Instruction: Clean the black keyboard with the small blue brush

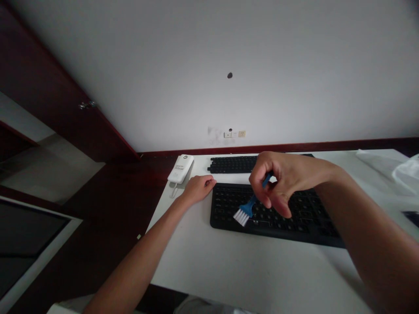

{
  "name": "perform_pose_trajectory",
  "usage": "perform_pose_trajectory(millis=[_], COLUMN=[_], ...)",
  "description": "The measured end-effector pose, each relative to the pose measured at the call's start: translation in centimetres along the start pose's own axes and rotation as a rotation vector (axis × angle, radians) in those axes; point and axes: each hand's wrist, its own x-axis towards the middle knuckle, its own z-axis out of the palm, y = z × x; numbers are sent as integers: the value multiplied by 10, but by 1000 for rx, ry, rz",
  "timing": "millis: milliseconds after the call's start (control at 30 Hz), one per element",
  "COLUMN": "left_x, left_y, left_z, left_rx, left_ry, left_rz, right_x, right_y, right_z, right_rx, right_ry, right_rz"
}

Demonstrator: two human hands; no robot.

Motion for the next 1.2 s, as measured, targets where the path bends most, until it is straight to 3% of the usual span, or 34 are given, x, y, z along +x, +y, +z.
perform_pose_trajectory(millis=[233,367,467,567,667,833,967,1200], left_x=[0,-3,-12,-26,-33,-17,-2,-4], left_y=[1,11,30,52,62,34,5,8], left_z=[-1,-5,-10,-10,-7,0,8,11], left_rx=[-24,-121,-196,-238,-234,-247,-264,-138], left_ry=[9,163,248,208,182,268,243,120], left_rz=[7,-20,9,113,217,22,-94,-58], right_x=[0,5,12,22,30,36,43,55], right_y=[-1,3,9,18,28,43,52,59], right_z=[0,0,-1,-2,-6,-13,-9,2], right_rx=[-50,-236,-473,-690,-835,-841,-864,-984], right_ry=[4,49,179,370,503,383,353,374], right_rz=[6,20,106,225,220,142,90,150])
